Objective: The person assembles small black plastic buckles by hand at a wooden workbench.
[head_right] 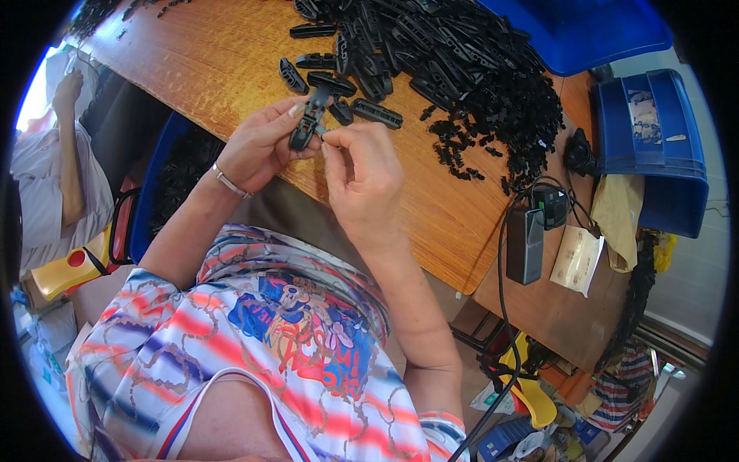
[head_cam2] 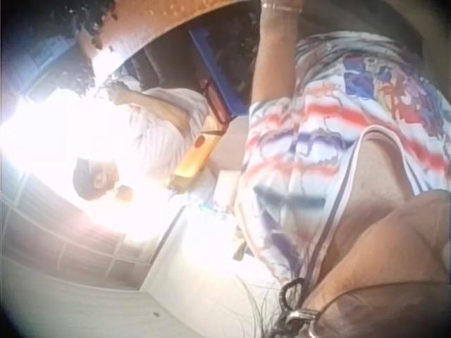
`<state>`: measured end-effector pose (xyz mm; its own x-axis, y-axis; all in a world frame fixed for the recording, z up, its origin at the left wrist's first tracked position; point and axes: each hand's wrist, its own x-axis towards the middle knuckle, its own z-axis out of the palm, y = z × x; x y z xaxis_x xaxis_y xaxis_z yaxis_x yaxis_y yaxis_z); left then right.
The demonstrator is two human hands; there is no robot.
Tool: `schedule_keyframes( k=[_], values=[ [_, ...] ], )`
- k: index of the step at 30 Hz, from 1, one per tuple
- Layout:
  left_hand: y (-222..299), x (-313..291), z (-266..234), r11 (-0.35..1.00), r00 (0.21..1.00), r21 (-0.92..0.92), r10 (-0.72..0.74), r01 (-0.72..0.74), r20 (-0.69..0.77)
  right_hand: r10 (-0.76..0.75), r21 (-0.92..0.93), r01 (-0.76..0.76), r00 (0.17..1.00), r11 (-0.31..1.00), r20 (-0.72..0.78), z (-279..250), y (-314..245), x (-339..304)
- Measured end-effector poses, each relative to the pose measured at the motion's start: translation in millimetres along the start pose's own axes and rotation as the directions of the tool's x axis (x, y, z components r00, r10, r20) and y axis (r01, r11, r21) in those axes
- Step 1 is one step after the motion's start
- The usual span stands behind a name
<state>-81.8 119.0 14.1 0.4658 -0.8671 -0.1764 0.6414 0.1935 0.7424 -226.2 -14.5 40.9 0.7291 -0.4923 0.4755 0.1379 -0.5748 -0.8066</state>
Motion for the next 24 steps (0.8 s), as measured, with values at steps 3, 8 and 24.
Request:
schedule_keyframes(
  k=[3,8,24],
  values=[
    [2.7,-1.0,3.8,0.991,0.995,0.131,-0.027,0.039,-0.096,-0.117,-0.06,0.121,0.991,0.991,0.067,-8.1,1.3,5.0],
    [9.5,-1.4,4.5,0.919,0.99,0.385,-0.042,0.091,-0.134,-0.227,-0.087,0.251,0.948,0.964,0.223,-14.3,-3.3,16.1],
    [13.9,-21.4,12.0,0.772,0.998,0.632,0.023,-0.06,0.066,-0.116,-0.124,0.155,0.954,0.98,0.275,-16.8,11.4,5.6]
  ],
)
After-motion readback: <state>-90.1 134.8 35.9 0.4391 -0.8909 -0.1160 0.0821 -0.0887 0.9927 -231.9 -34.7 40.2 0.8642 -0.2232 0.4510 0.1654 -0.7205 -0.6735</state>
